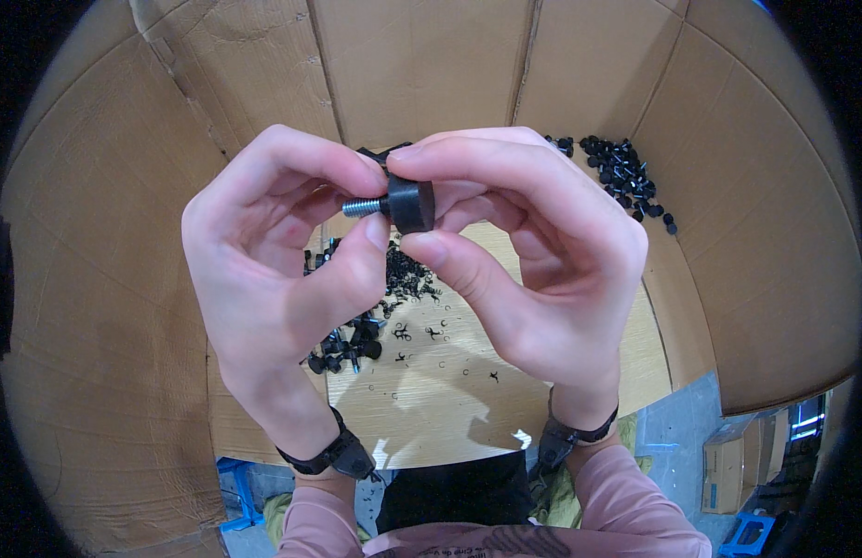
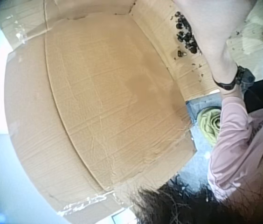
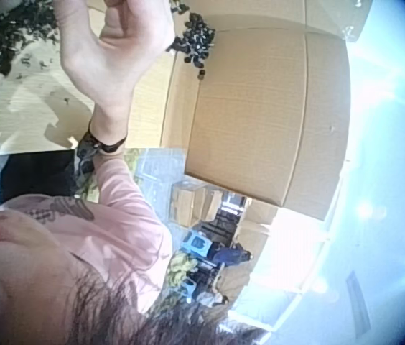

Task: Assembling small black plastic knobs by placing a metal ring onto the bolt of the knob.

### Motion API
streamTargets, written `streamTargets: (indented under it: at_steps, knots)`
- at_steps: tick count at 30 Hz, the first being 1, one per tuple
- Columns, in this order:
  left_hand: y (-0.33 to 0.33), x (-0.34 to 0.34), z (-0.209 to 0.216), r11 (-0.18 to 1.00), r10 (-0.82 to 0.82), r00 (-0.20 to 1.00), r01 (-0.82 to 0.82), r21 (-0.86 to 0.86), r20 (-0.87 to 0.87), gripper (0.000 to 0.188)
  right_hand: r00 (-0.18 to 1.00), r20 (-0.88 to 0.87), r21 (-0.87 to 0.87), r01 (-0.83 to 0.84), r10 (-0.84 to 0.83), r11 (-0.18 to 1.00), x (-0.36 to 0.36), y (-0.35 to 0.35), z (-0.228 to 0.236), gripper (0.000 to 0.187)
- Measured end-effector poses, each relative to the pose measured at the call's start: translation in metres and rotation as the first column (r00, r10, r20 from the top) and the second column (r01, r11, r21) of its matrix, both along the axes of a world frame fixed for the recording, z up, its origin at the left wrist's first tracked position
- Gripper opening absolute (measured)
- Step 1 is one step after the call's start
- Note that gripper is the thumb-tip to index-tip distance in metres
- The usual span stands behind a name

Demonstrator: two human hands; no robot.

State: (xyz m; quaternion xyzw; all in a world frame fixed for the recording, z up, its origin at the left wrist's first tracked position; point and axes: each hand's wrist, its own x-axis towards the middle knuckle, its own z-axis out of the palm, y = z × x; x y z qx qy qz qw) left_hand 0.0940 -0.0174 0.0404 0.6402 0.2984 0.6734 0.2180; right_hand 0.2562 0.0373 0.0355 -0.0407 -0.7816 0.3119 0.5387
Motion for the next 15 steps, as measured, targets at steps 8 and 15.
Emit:
streamTargets:
  at_steps: [8, 15]
  knots:
    - [-0.0023, 0.0013, 0.0013, 0.999, 0.047, 0.999, -0.047, 0.009, -0.027, 0.026, 0.999, -0.031, -0.06, -0.024, 0.022, 0.998, -0.0011, -0.0021, -0.0007, 0.038]
    - [-0.0019, 0.001, 0.0005, 0.995, 0.095, 0.993, -0.092, 0.045, -0.07, 0.023, 0.999, -0.017, -0.1, -0.032, 0.031, 0.995, -0.0001, -0.0016, -0.0012, 0.04]
